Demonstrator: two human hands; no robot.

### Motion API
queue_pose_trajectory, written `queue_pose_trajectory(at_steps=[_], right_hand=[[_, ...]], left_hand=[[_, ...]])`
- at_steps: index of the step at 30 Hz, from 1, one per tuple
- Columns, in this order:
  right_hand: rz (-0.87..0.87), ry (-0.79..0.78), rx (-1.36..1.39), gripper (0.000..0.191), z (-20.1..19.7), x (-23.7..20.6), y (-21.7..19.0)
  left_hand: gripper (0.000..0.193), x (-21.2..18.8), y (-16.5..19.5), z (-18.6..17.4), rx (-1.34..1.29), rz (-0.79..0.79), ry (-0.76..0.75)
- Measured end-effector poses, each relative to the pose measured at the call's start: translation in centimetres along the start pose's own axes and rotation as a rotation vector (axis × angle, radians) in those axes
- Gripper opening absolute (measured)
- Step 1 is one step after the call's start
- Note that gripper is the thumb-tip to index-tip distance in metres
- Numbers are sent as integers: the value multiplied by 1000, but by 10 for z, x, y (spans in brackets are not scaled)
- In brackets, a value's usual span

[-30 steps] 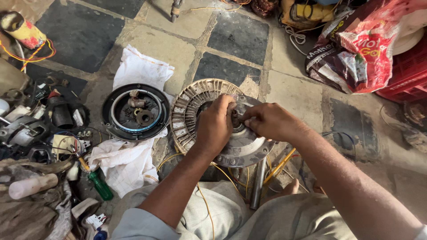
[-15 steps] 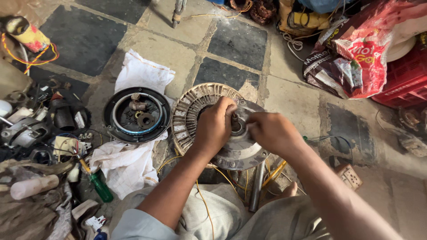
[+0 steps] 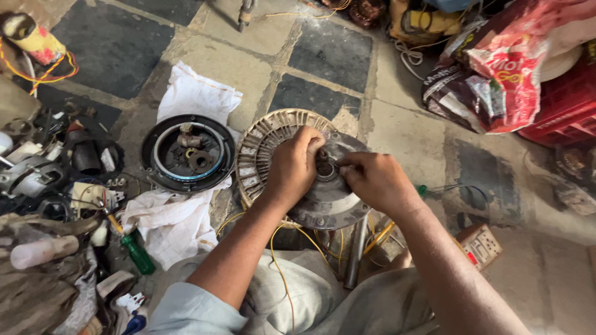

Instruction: The person disassembles an electric motor by using a hammer to remove a metal cover, then uses a screwdriver to adjust internal wiring. The person removes the rotor assembly and places the cover aside.

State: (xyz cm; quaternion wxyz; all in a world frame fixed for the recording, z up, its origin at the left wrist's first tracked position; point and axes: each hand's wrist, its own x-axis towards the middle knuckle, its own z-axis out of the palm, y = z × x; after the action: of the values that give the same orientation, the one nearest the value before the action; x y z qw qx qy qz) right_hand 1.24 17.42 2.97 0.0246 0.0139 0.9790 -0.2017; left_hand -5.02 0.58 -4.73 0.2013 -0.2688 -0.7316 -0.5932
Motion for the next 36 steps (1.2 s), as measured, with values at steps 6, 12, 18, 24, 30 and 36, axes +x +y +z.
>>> queue_pose_trajectory(at_steps=[6, 12, 18, 24, 30, 36], right_hand=[[197, -195, 71, 28, 5, 17, 2], [152, -180, 91, 26, 9, 21, 5], [78, -87, -17, 25, 13, 21, -5], [95, -99, -3, 25, 8, 10, -8], [397, 395, 323, 28, 21, -63, 40], [576, 351, 504, 28, 86, -114, 95]], left_hand=[[4, 0, -2, -2, -14, -24, -28], [4, 0, -3, 2, 3, -22, 24], [7, -2, 1, 7, 1, -69, 56], [5, 1, 1, -2, -28, -4, -14], [8, 12, -10, -13, -62, -199, -80], [27, 0, -27, -33, 178, -62, -446]])
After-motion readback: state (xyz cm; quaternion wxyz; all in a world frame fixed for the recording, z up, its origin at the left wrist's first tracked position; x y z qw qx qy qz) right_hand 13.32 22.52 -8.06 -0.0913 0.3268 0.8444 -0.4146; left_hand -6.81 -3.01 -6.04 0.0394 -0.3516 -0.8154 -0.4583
